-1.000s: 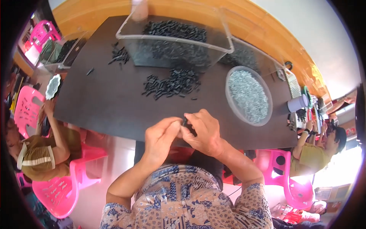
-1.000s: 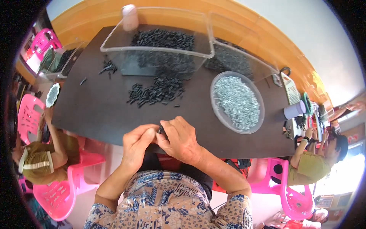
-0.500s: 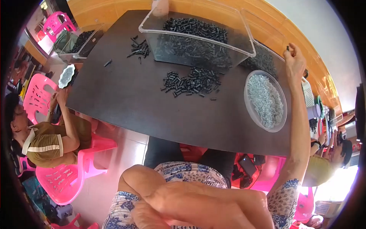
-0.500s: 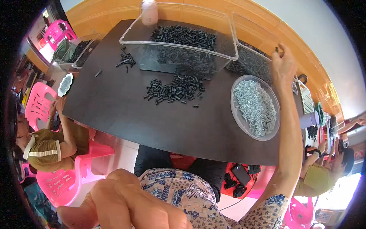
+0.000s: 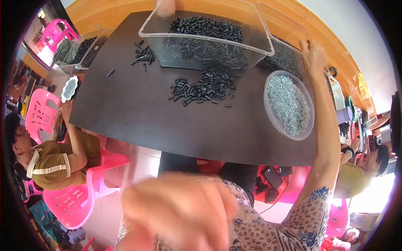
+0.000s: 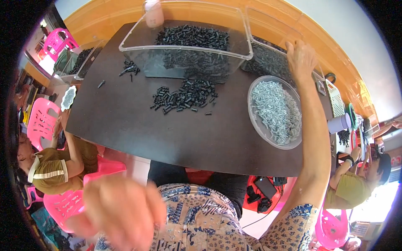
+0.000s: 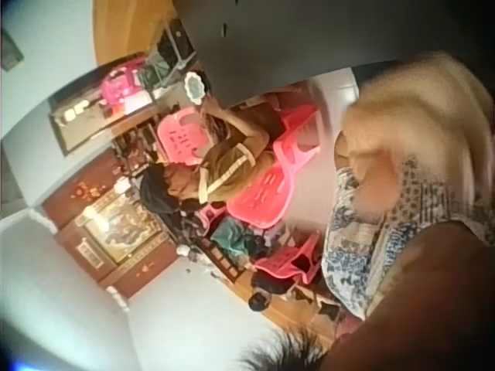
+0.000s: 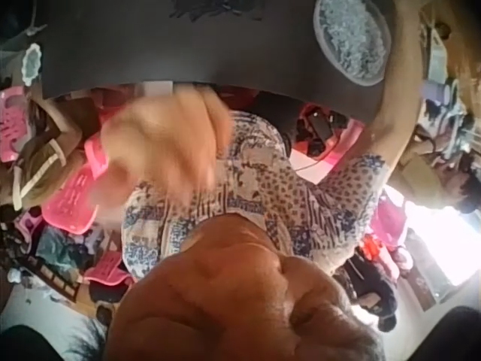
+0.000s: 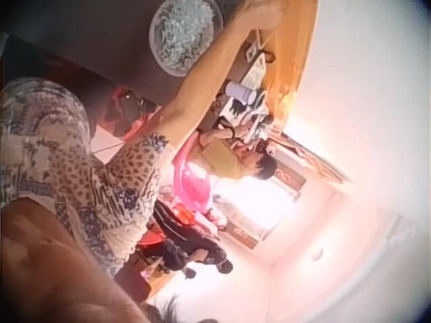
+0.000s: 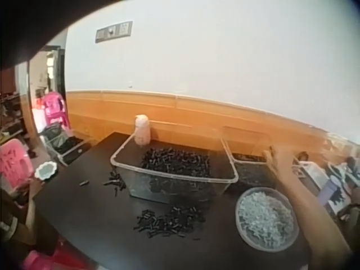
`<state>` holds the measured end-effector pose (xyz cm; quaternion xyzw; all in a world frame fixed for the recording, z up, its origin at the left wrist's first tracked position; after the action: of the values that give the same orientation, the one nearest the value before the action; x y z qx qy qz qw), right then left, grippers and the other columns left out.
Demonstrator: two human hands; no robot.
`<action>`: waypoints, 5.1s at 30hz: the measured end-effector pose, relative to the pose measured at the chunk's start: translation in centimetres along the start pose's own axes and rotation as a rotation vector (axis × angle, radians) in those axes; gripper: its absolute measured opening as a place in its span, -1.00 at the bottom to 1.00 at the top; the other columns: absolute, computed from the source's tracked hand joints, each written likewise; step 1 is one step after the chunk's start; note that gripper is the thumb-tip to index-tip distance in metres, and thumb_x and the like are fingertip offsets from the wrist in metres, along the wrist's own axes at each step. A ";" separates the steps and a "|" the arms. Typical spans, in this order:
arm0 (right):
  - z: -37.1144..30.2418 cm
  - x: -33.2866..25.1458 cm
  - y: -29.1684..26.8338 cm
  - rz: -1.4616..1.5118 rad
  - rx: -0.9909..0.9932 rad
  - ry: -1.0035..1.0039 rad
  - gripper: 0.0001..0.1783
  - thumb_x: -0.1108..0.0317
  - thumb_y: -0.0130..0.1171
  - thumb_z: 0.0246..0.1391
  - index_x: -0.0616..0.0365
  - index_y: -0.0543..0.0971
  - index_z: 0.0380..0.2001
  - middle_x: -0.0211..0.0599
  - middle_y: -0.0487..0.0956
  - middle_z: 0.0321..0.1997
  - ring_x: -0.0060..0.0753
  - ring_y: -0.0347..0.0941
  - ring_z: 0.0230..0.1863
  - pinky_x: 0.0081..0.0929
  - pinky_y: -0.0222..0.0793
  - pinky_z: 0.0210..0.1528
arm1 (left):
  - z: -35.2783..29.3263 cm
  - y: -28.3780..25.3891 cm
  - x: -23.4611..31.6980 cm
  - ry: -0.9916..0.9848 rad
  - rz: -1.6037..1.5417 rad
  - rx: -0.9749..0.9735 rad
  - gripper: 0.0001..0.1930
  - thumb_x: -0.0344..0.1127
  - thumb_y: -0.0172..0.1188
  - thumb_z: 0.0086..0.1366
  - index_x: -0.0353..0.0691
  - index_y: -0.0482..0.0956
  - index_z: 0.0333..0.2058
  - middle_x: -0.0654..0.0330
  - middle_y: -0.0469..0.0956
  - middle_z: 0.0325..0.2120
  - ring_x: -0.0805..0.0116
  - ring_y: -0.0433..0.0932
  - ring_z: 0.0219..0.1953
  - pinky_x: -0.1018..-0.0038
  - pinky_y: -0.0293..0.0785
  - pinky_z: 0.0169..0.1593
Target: The person assembles small components by picking up plastic pieces and metal pins and inserting the pins into the plastic pieces by hand.
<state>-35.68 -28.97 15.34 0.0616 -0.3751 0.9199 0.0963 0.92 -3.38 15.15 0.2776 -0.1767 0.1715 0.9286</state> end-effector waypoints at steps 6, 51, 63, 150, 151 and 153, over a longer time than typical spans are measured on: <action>-8.8 -8.4 -5.8 0.788 0.099 -0.154 -0.93 0.45 0.17 -0.03 0.14 0.62 -0.44 -0.13 0.59 -0.39 -0.10 0.51 -0.31 -0.27 0.41 -0.23 | -5.6 -8.7 -3.6 -0.445 0.826 0.545 -0.87 -0.45 0.14 0.28 -0.42 0.58 -0.31 0.10 0.53 -0.31 0.48 0.47 -0.33 0.60 0.42 -0.25; -21.6 -10.0 -8.9 0.926 -0.097 -0.059 -0.88 0.56 0.25 -0.09 0.24 0.61 -0.39 -0.18 0.53 -0.45 -0.13 0.45 -0.39 -0.32 0.36 -0.36 | 1.0 -13.3 -16.1 -0.288 2.178 -0.473 -0.95 -0.42 0.22 -0.18 -0.20 0.58 -0.62 0.13 0.46 -0.57 0.23 0.45 -0.43 0.28 0.19 -0.22; -21.5 -8.0 -9.8 0.875 -0.028 -0.034 -0.85 0.61 0.27 -0.15 0.27 0.60 -0.41 -0.20 0.48 -0.51 -0.18 0.41 -0.46 -0.33 0.30 -0.43 | 0.3 -12.6 -15.6 -0.166 1.924 -0.259 -0.93 -0.40 0.28 -0.10 -0.19 0.56 -0.63 0.16 0.42 -0.62 0.21 0.44 -0.46 0.29 0.18 -0.23; -20.6 -1.9 -2.7 0.491 -0.640 -0.397 -0.94 0.42 0.22 -0.22 0.09 0.58 -0.55 -0.19 0.47 -0.52 -0.06 0.45 -0.29 -0.13 0.36 -0.32 | -8.7 -10.9 -14.0 -0.736 0.420 0.558 -0.79 -0.53 0.40 -0.01 -0.35 0.61 -0.35 0.27 0.55 -0.51 0.56 0.47 -0.52 0.65 0.42 -0.43; -20.1 -2.0 -3.1 0.567 -0.593 -0.336 -0.95 0.42 0.20 -0.18 0.11 0.56 -0.55 -0.18 0.48 -0.51 -0.05 0.46 -0.30 -0.12 0.36 -0.32 | -8.8 -10.9 -14.0 -0.731 0.420 0.557 -0.79 -0.53 0.39 0.00 -0.35 0.61 -0.34 0.27 0.55 -0.51 0.56 0.47 -0.51 0.65 0.43 -0.43; -19.6 -2.3 -3.6 0.649 -0.545 -0.279 -0.96 0.42 0.19 -0.15 0.13 0.55 -0.55 -0.16 0.49 -0.51 -0.05 0.46 -0.31 -0.11 0.37 -0.32 | -8.9 -11.0 -14.0 -0.724 0.426 0.561 -0.79 -0.52 0.39 0.01 -0.35 0.61 -0.33 0.27 0.56 -0.51 0.55 0.48 -0.51 0.65 0.43 -0.43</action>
<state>-33.47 -12.95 3.43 0.0365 -0.6133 0.7529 -0.2362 -4.71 -10.04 -2.72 0.5158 -0.4874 0.2906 0.6418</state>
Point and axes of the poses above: each hand's wrist, its own z-axis towards the middle knuckle, its own y-axis out of the palm, x = y × z, the point moved 6 cm from there along z, towards the middle knuckle
